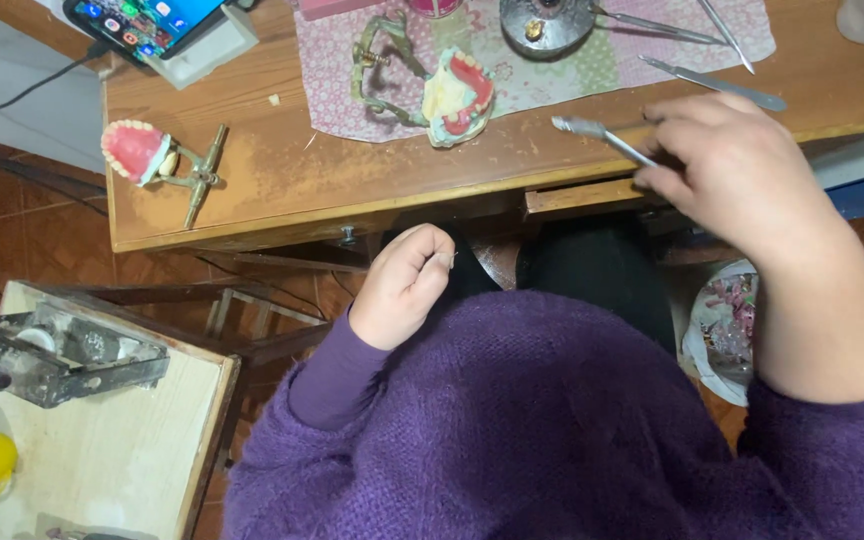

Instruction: A person is using various tools to shape and adjust a dental mold and prosthetic teeth at a workbench.

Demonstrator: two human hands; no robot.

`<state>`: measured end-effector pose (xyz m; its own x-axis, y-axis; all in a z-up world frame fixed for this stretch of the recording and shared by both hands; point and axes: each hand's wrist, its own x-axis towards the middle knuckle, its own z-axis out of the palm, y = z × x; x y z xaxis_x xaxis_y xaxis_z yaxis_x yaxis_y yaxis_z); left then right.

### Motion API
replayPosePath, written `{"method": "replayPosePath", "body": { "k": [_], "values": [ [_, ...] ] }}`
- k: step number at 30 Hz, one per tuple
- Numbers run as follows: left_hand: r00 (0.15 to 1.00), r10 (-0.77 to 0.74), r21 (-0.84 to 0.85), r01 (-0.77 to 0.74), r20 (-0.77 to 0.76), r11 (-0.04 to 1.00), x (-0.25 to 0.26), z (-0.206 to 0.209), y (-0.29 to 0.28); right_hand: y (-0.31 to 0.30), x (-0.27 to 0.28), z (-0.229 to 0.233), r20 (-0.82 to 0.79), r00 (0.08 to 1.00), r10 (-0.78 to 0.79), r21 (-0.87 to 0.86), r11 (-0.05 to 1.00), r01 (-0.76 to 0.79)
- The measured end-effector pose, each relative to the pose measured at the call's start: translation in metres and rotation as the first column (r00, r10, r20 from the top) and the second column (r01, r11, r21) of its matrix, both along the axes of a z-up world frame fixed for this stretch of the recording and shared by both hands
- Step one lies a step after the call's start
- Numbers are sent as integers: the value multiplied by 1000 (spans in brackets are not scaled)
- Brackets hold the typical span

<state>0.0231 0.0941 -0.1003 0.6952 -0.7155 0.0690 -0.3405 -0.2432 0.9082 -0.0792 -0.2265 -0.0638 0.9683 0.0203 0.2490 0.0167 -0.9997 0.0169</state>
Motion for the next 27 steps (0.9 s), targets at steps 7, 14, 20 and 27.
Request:
{"method": "replayPosePath", "body": {
  "k": [7,14,20,27],
  "values": [
    [997,-32,-79,38,75,996,4,18,-13,14,-17,-37,157,987,-33,102,995,17],
    [992,-113,-171,122,60,978,2,41,-26,91,-8,-84,437,898,59,708,593,-384],
    [986,-151,-196,161,65,967,0,54,-23,118,4,-77,490,865,106,716,516,-470],
    [984,-170,-197,178,55,964,1,59,-19,124,10,-76,551,820,157,666,510,-545]
  ]
}}
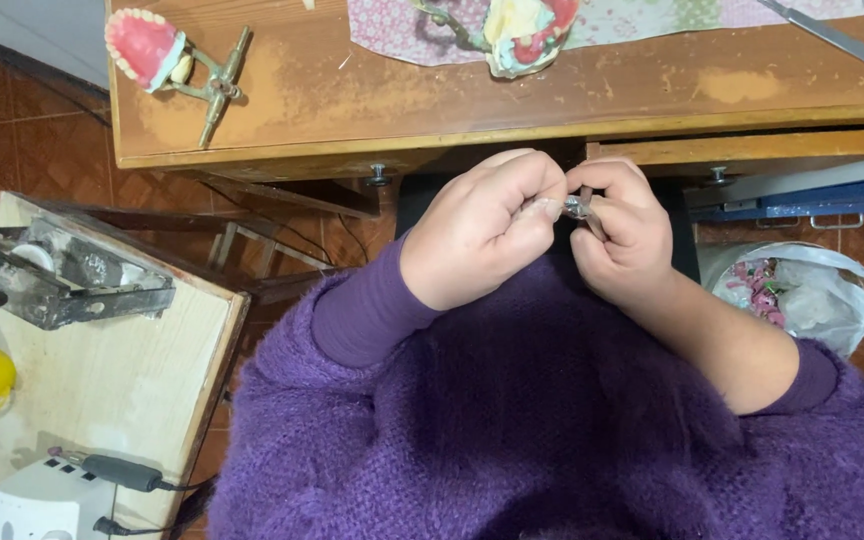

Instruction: A person is using various tools to shape and adjust a dental mold and prosthetic teeth at a workbench.

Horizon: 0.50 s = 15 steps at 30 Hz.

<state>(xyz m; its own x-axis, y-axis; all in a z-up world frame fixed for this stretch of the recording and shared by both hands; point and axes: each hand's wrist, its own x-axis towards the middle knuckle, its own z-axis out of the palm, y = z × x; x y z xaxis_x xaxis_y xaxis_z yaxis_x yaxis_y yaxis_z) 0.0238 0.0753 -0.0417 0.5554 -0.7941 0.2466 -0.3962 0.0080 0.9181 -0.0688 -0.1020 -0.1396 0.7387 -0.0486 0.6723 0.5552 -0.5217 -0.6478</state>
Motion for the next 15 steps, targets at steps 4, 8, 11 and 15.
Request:
{"method": "replayPosePath", "body": {
  "k": [4,8,11,15],
  "values": [
    [1000,-10,1,10,-13,1000,0,4,3,1,1,-2,20,1000,18,8,1000,-18],
    [1000,-11,-10,11,-19,1000,-1,6,3,4,2,-4,46,998,32,18,999,-33],
    [1000,-22,-10,22,-8,1000,-1,6,3,4,2,-5,43,999,26,19,999,-27],
    [1000,-13,8,13,-6,1000,-1,8,1,6,3,-7,59,998,34,46,998,-36]
  ]
}}
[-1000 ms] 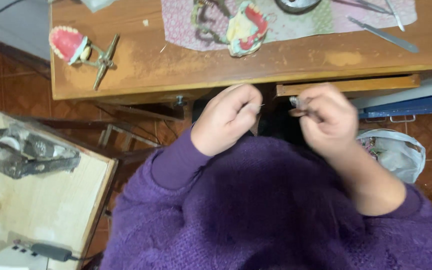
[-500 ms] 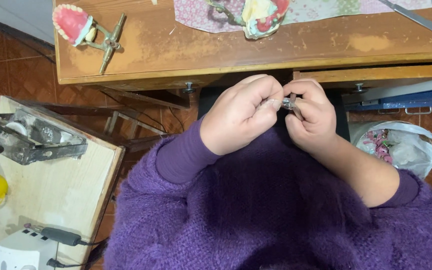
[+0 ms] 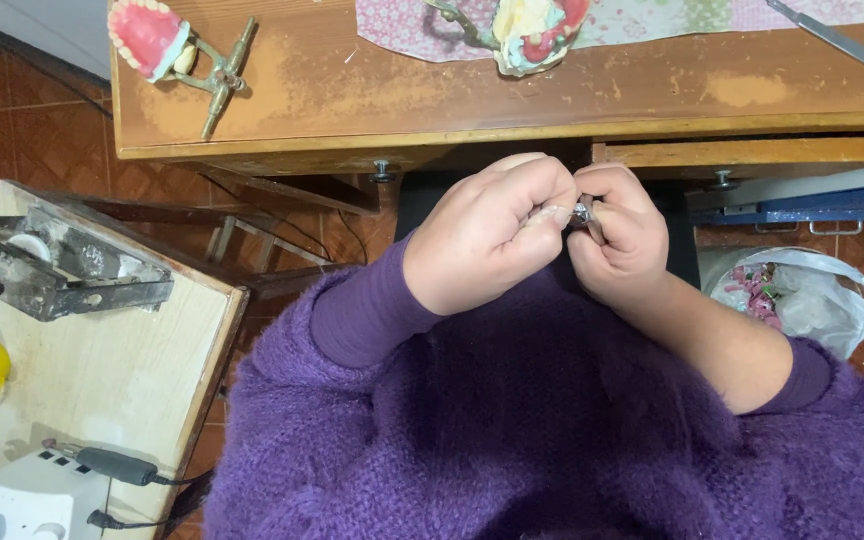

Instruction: A person is using various tools to shape and adjust a dental mold and prosthetic teeth at a workbench.

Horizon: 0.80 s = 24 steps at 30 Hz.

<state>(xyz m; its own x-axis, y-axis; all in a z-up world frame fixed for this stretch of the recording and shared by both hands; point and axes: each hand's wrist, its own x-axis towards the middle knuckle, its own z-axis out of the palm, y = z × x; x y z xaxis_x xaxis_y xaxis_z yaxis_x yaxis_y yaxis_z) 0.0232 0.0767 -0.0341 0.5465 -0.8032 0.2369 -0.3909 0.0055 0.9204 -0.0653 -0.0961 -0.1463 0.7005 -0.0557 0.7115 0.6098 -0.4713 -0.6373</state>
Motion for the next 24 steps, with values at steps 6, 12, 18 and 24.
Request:
{"method": "replayPosePath", "body": {
  "k": [6,12,18,24],
  "values": [
    [1000,-8,14,8,0,1000,0,0,-2,5,-1,1,11,1000,25,59,998,-26],
    [998,-29,-21,27,-61,999,0,-7,-3,2,-2,-7,7,999,36,106,994,-37],
    [998,52,-101,-56,-39,993,-1,-21,-3,-2,-3,-10,8,998,-62,124,990,61],
    [972,230,-164,-221,39,961,-15,-25,-11,1,-4,-5,-1,988,-156,95,983,155]
  ]
}}
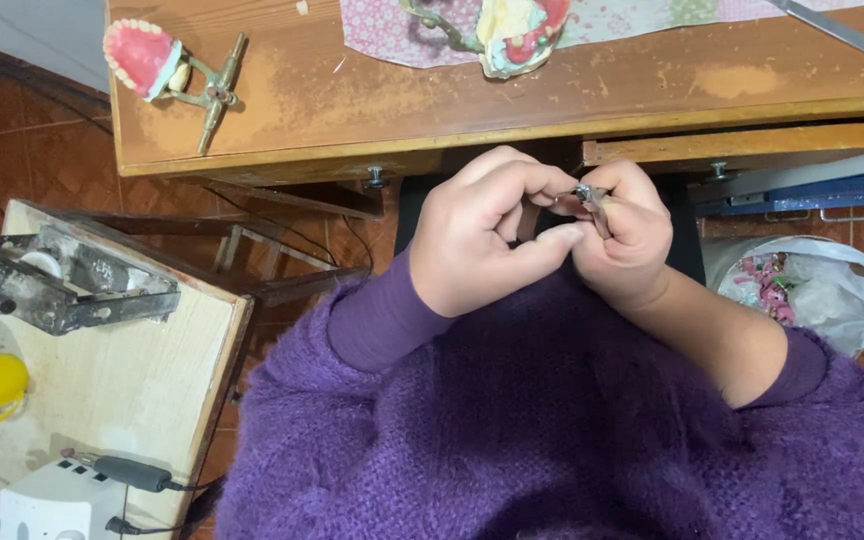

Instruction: A person is using various tools to shape and adjust a dental mold and prosthetic teeth at a workbench.

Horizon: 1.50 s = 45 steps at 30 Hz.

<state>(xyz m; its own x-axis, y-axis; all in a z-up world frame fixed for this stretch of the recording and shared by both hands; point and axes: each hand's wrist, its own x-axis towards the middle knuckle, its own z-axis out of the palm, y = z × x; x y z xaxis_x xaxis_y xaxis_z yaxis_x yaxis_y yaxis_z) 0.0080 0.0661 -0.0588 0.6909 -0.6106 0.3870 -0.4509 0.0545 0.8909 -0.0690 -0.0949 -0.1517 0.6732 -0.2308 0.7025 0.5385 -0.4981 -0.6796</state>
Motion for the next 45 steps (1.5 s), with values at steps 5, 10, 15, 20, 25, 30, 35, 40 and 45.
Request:
{"method": "replayPosePath", "body": {
  "k": [5,10,15,20,25,30,35,40,45],
  "values": [
    [993,76,-63,-71,94,996,1,-11,-3,-2,-1,-3,38,997,-63,-74,995,66],
    [993,78,-87,-71,83,994,2,-16,-3,-2,-4,-3,35,994,-99,-140,985,103],
    [997,72,-99,-75,-30,992,3,-17,-5,-1,0,2,51,992,-117,-185,975,124],
    [994,93,-85,-97,-48,992,5,-20,-5,-2,0,6,58,989,-135,-252,957,146],
    [995,97,-66,-99,-32,993,9,-22,-4,-1,-2,8,-9,993,-122,-243,963,116],
    [998,67,-38,-67,0,997,14,-21,-3,-7,-6,-1,-135,990,-42,-132,991,24],
    [999,32,11,-32,7,999,15,-21,0,-17,-11,-13,-231,971,56,-30,997,-64],
    [999,-35,11,35,-3,999,16,-21,2,-26,-9,-1,-318,863,391,187,919,-348],
    [995,-99,23,99,-14,995,15,-16,2,-29,-9,-10,-261,774,577,364,801,-474]
  ]
}}
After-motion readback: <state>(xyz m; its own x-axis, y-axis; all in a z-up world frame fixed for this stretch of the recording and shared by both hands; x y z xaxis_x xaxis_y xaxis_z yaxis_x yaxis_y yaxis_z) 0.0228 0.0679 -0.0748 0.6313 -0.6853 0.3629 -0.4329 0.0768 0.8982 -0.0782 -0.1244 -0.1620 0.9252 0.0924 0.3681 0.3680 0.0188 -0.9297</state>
